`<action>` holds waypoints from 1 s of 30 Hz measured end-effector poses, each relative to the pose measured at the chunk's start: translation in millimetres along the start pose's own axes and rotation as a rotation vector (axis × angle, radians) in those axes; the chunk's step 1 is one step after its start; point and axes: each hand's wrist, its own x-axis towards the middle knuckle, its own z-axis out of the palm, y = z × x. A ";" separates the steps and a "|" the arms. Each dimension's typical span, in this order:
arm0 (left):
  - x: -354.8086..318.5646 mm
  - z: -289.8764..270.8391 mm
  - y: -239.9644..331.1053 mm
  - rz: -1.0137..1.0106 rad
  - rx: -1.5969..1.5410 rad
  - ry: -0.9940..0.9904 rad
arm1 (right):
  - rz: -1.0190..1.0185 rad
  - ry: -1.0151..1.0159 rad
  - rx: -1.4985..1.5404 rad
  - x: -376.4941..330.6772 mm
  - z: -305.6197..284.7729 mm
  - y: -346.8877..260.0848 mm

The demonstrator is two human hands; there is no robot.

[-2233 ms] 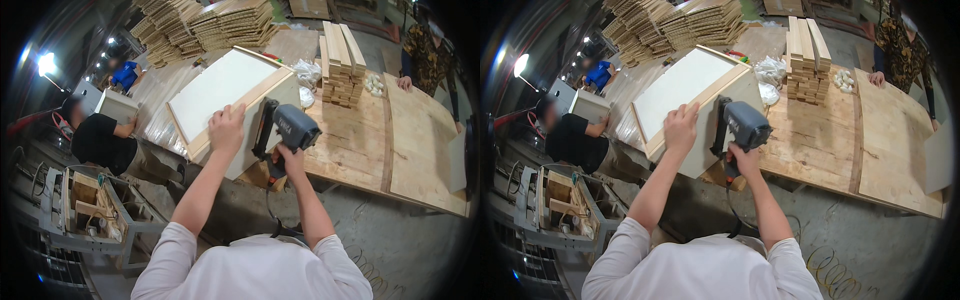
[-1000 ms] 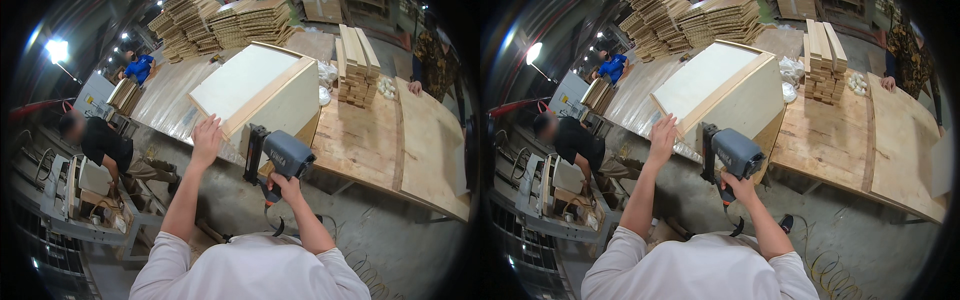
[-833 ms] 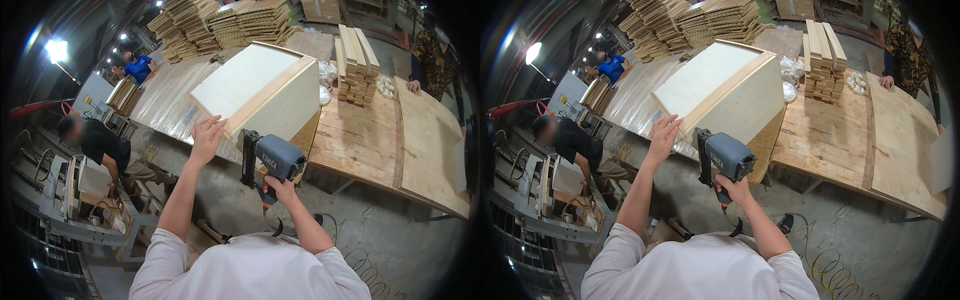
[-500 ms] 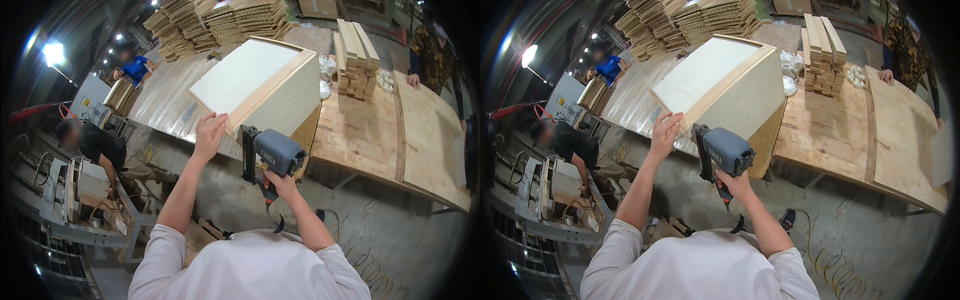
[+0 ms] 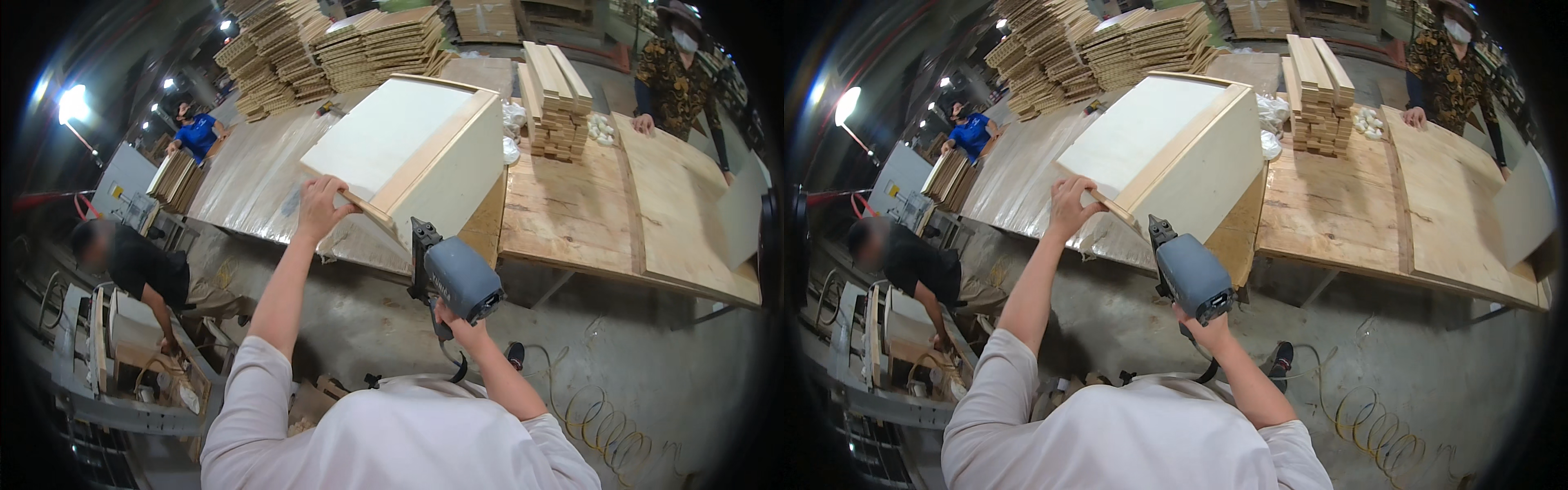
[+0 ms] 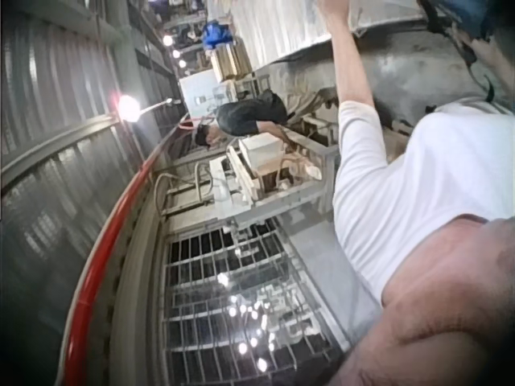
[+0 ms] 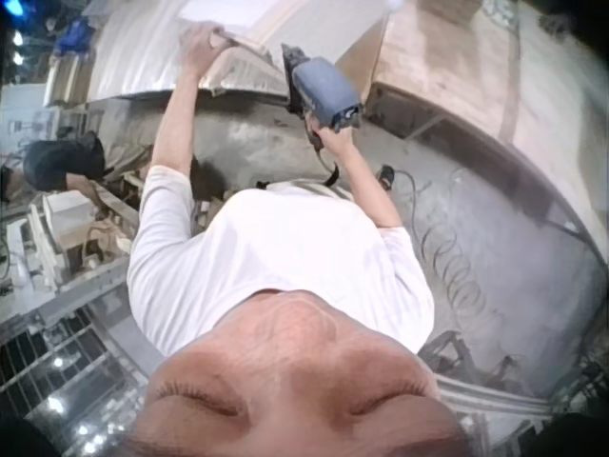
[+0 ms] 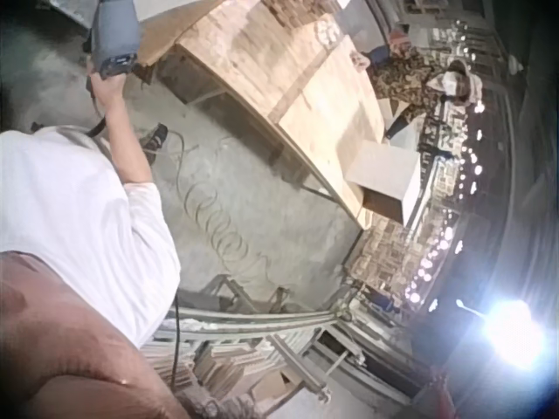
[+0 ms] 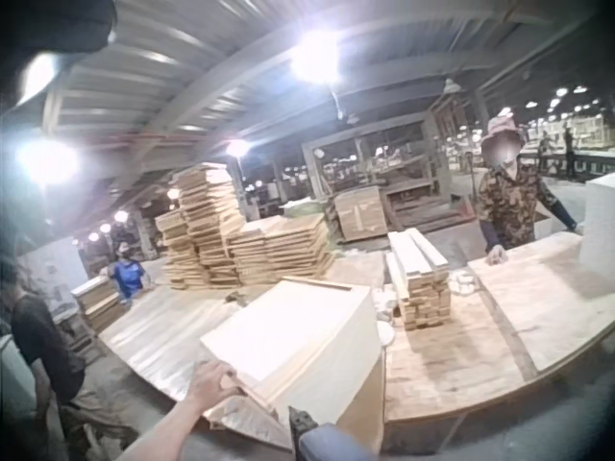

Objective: The person assembles a white wooden box using a pneumatic nail gun. They align the box panels, drive nails into the joints to secure them, and apply glue to the seams. The person then attaches a wooden trim strip to the edge of the box and fastens it with the nail gun.

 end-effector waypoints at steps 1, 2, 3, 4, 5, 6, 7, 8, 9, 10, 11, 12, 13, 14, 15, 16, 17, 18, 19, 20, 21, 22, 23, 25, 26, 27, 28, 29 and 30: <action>-1.0 1.6 6.0 -0.016 0.018 0.006 | -0.031 0.035 -0.121 -4.2 0.9 0.1; -5.3 7.2 18.6 -0.036 0.011 0.080 | -0.086 0.064 -0.205 -6.8 1.5 0.3; -10.6 16.5 37.6 -0.054 0.001 0.153 | -0.138 0.100 -0.289 -8.8 3.1 -2.1; -19.0 24.9 54.5 -0.093 -0.007 0.221 | -0.208 0.110 -0.334 -13.2 5.8 -15.0; -18.1 33.2 77.5 -0.116 -0.024 0.256 | -0.275 0.126 -0.392 -18.8 6.7 -23.1; -11.2 37.7 106.0 -0.134 -0.053 0.292 | -0.280 0.178 -0.451 -23.8 7.0 -22.6; -9.6 40.5 122.8 -0.162 -0.068 0.331 | -0.292 0.215 -0.501 -26.8 8.8 -20.2; -8.6 43.1 132.5 -0.146 -0.112 0.347 | -0.302 0.252 -0.553 -30.0 9.0 -18.0; -8.7 45.4 136.9 -0.126 -0.144 0.362 | -0.305 0.278 -0.540 -30.2 10.6 -18.1; -8.8 46.6 139.9 -0.105 -0.177 0.376 | -0.307 0.303 -0.528 -28.7 10.5 -17.8; -9.5 48.0 140.5 -0.094 -0.192 0.396 | -0.309 0.328 -0.516 -27.1 9.3 -17.7; -11.4 49.6 137.4 -0.078 -0.200 0.414 | -0.314 0.336 -0.534 -25.0 9.6 -17.5; -13.0 51.3 134.1 -0.063 -0.207 0.432 | -0.319 0.343 -0.551 -22.8 8.7 -17.5; -14.4 53.1 131.0 -0.055 -0.214 0.434 | -0.323 0.348 -0.568 -21.1 8.3 -17.5; -14.5 53.2 130.5 -0.050 -0.225 0.434 | -0.324 0.364 -0.566 -19.6 8.0 -18.2; -14.7 53.5 130.5 -0.046 -0.234 0.435 | -0.325 0.379 -0.564 -18.2 8.3 -18.7; -15.0 53.7 130.9 -0.041 -0.245 0.433 | -0.327 0.391 -0.561 -17.3 8.4 -19.5; -15.1 53.3 130.2 -0.037 -0.251 0.432 | -0.295 0.402 -0.539 -15.8 8.8 -21.0; -15.2 52.9 129.9 -0.034 -0.257 0.431 | -0.264 0.412 -0.517 -14.8 9.2 -22.7; -15.8 52.5 130.1 -0.036 -0.260 0.426 | -0.233 0.422 -0.494 -13.9 9.5 -24.4; -15.6 51.6 130.6 -0.035 -0.263 0.422 | -0.250 0.422 -0.533 -13.1 8.5 -23.9; -15.0 50.7 131.1 -0.035 -0.265 0.419 | -0.267 0.422 -0.572 -12.2 6.9 -23.5; -13.4 49.9 131.5 -0.034 -0.270 0.426 | -0.285 0.423 -0.611 -11.4 5.2 -23.2; -14.9 50.1 132.6 -0.045 -0.282 0.430 | -0.283 0.433 -0.607 -10.9 5.4 -25.3; -14.1 50.3 133.0 -0.042 -0.292 0.448 | -0.283 0.438 -0.605 -11.7 5.1 -26.8; -12.5 50.3 132.6 -0.039 -0.301 0.466 | -0.264 0.427 -0.575 -14.9 4.4 -29.0; -10.3 51.4 130.5 -0.038 -0.310 0.491 | -0.251 0.413 -0.547 -16.4 2.2 -33.1; -11.3 51.4 128.1 -0.018 -0.338 0.499 | -0.237 0.399 -0.519 -17.2 0.2 -37.1; -9.2 53.2 125.2 0.011 -0.374 0.518 | -0.185 0.462 -0.436 -21.8 -4.4 -35.1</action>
